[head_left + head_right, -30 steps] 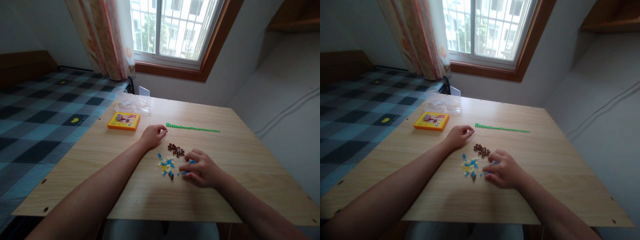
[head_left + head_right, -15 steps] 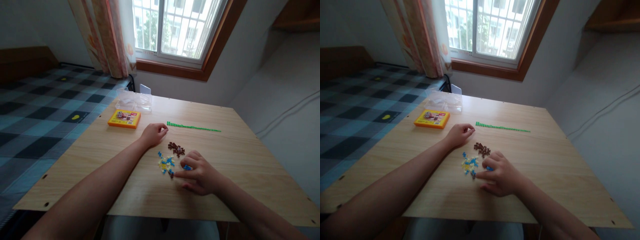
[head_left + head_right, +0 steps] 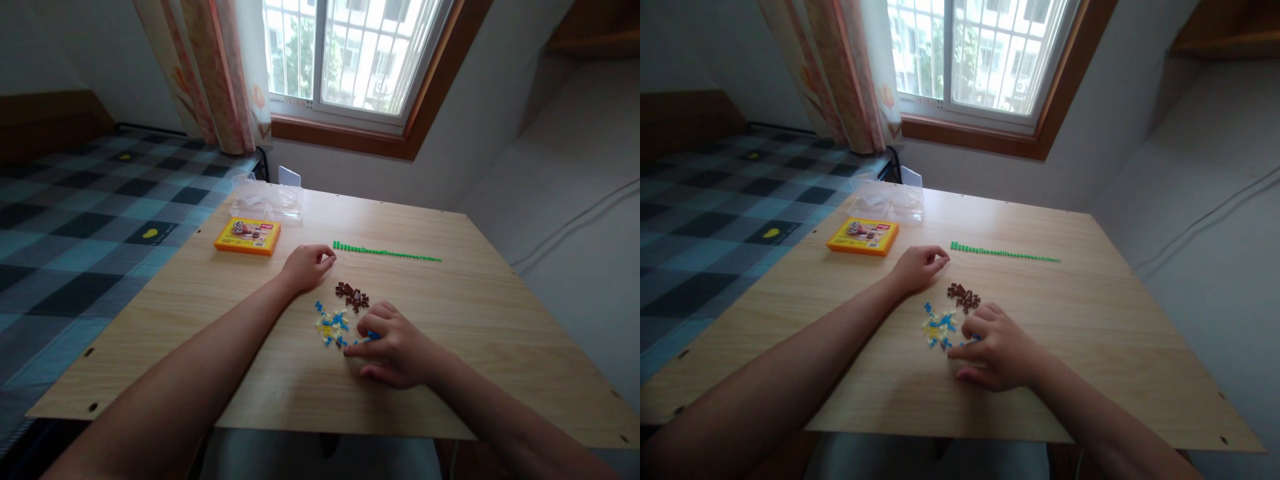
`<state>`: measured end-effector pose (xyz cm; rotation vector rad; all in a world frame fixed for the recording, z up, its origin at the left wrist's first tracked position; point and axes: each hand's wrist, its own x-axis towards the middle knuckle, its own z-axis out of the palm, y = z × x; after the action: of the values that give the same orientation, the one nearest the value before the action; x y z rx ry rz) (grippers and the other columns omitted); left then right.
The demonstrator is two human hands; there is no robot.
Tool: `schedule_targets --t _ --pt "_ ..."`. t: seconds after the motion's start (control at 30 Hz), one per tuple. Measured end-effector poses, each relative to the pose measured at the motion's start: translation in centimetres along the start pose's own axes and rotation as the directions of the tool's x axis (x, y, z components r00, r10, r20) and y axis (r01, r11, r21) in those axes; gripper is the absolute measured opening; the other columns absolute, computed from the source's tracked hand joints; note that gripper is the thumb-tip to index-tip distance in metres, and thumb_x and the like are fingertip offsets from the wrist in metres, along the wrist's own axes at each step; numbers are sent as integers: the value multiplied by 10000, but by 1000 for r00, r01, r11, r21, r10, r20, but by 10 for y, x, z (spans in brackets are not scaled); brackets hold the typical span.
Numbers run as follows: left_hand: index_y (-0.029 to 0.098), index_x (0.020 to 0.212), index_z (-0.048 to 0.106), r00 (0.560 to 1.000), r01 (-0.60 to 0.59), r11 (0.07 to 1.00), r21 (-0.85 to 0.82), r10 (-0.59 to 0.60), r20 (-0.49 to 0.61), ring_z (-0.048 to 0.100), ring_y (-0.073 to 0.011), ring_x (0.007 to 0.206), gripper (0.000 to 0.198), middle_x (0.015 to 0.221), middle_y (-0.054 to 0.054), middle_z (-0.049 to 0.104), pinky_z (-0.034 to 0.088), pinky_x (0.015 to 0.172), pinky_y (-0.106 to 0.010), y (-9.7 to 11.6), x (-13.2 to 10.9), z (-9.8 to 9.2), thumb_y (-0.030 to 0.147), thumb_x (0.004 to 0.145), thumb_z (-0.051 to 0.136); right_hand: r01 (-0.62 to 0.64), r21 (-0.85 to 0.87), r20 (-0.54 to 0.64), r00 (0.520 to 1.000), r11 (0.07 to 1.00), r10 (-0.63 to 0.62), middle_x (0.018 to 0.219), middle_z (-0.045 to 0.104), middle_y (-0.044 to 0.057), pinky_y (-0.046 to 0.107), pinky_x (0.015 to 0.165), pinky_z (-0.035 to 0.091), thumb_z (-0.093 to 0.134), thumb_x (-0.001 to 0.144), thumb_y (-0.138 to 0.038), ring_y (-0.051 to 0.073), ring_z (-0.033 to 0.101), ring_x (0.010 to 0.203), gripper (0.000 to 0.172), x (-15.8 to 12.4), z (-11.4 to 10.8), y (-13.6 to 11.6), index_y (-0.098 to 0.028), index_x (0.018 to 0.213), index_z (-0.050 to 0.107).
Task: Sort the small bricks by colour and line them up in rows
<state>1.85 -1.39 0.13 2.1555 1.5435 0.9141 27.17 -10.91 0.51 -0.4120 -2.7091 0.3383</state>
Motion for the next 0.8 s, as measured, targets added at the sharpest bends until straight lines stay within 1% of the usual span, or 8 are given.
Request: schedule_targets --t 0.13,0.37,0.6,0.8 --pt "190 899 791 1000 5 1000 10 -5 5 486 -135 560 232 574 16 581 319 585 -273 1 0 0 330 872 609 -16 24 10 1000 1000 15 959 600 53 422 843 337 580 945 -494 215 492 861 325 0 -1 2 -303 1159 734" --pt "191 894 790 1000 6 1000 2 -6 3 482 -132 556 227 570 20 571 316 584 -271 -1 0 1 333 870 615 17 -30 -4 1000 999 -17 921 601 52 426 829 329 573 945 -518 220 471 839 349 -1 -2 -2 -282 1144 737" --pt "190 896 788 1000 3 1000 -13 -3 3 487 -135 569 225 592 11 595 320 588 -271 0 0 1 326 872 611 19 20 6 1000 1000 -19 926 606 53 423 814 323 523 971 -522 219 482 844 370 -2 -2 -2 -282 1169 725" --pt "189 889 788 1000 7 1000 -11 -7 -1 484 -135 566 226 597 9 600 321 589 -275 1 0 1 330 871 612 29 30 -11 1000 999 -28 952 599 56 417 815 323 542 959 -517 216 479 849 365 -2 -3 -2 -289 1182 718"
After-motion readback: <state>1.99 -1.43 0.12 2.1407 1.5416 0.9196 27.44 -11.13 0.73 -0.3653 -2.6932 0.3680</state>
